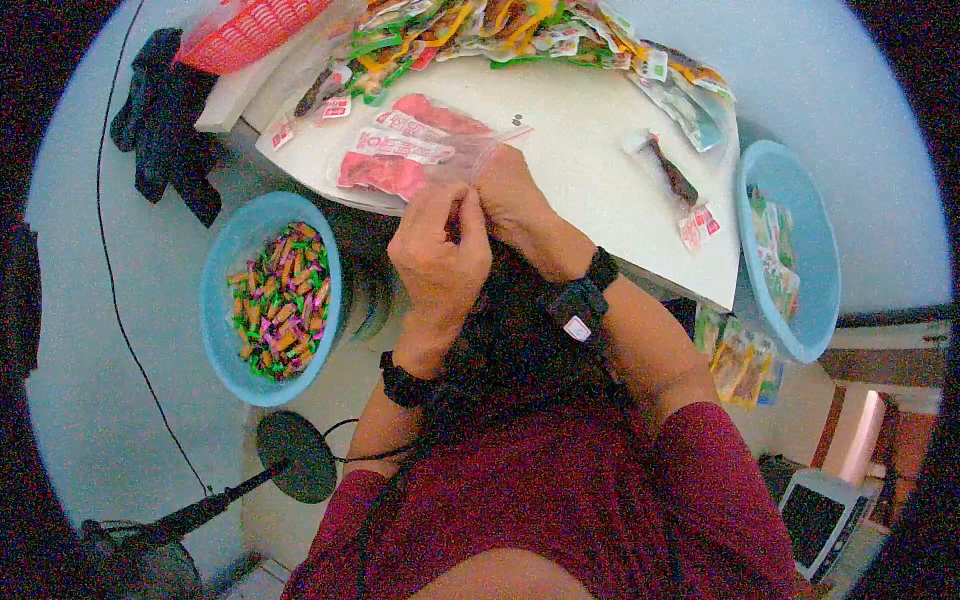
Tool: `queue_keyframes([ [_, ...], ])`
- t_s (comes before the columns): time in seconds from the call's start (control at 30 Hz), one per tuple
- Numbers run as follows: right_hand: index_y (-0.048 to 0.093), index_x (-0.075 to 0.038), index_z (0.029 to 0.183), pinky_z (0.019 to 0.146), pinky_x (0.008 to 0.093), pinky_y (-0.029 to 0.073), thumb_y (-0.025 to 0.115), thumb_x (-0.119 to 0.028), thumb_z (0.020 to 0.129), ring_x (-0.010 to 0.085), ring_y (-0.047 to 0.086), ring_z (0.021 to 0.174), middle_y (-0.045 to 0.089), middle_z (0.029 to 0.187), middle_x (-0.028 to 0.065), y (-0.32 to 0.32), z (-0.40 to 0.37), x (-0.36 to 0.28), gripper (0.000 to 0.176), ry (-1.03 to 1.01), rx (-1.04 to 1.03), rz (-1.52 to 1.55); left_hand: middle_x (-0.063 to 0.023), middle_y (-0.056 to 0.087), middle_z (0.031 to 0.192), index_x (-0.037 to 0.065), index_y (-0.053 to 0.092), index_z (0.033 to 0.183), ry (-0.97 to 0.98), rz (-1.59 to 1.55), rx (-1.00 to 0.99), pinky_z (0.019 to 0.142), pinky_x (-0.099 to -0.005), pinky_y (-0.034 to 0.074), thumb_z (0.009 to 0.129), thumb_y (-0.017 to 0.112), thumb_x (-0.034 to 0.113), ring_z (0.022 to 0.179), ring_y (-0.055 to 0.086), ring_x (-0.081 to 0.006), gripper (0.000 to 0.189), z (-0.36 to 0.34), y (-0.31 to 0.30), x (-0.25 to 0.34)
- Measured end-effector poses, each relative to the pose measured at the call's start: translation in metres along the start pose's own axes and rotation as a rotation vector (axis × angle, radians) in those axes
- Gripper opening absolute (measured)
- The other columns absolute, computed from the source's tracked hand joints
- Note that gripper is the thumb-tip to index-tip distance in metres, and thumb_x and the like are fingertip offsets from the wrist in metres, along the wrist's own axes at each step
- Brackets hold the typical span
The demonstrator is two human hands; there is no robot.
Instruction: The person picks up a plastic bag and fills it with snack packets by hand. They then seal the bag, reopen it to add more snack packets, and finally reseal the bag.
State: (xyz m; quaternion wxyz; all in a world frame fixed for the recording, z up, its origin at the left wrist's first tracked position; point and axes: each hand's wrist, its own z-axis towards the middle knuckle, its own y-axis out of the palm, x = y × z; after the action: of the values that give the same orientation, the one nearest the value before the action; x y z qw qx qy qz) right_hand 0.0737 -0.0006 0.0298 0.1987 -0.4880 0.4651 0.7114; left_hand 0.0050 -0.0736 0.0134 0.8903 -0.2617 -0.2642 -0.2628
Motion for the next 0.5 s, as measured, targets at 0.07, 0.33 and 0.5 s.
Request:
queue_keyframes([
  [0.07, 0.06, 0.001, 0.109, 0.068, 0.0242, 0.051, 0.066, -0.007, 0.084, 0.009, 0.059, 0.082, 0.064, 0.097, 0.0042, -0.024, 0.012, 0.026, 0.026, -0.055, -0.037, -0.384, -0.012, 0.062, 0.075, 0.002, 0.063, 0.083, -0.004, 0.006, -0.006, 0.059, -0.0347, 0.05, 0.08, 0.066, 0.002, 0.065, 0.062, -0.0274, 0.005, 0.0, -0.001, 0.0],
  [0.33, 0.06, 0.004, 0.105, 0.069, 0.0256, 0.049, 0.077, -0.016, 0.074, 0.0126, 0.06, 0.081, 0.065, 0.092, 0.0071, -0.002, 0.006, 0.021, 0.041, -0.24, 0.137, -0.348, -0.013, 0.065, 0.081, 0.002, 0.064, 0.086, 0.01, 0.004, -0.066, 0.063, -0.0349, 0.05, 0.079, 0.066, 0.002, 0.07, 0.063, -0.0286, 0.007, -0.001, -0.011, -0.001],
  [0.5, 0.061, 0.004, 0.109, 0.071, 0.0252, 0.05, 0.07, -0.013, 0.08, 0.0117, 0.061, 0.08, 0.067, 0.089, 0.0072, -0.018, -0.013, 0.011, 0.034, -0.142, 0.096, -0.704, -0.0091, 0.058, 0.073, 0.004, 0.063, 0.09, 0.165, 0.012, -0.109, 0.053, -0.036, 0.046, 0.079, 0.068, 0.005, 0.062, 0.057, -0.0266, 0.013, -0.009, -0.017, -0.008],
])
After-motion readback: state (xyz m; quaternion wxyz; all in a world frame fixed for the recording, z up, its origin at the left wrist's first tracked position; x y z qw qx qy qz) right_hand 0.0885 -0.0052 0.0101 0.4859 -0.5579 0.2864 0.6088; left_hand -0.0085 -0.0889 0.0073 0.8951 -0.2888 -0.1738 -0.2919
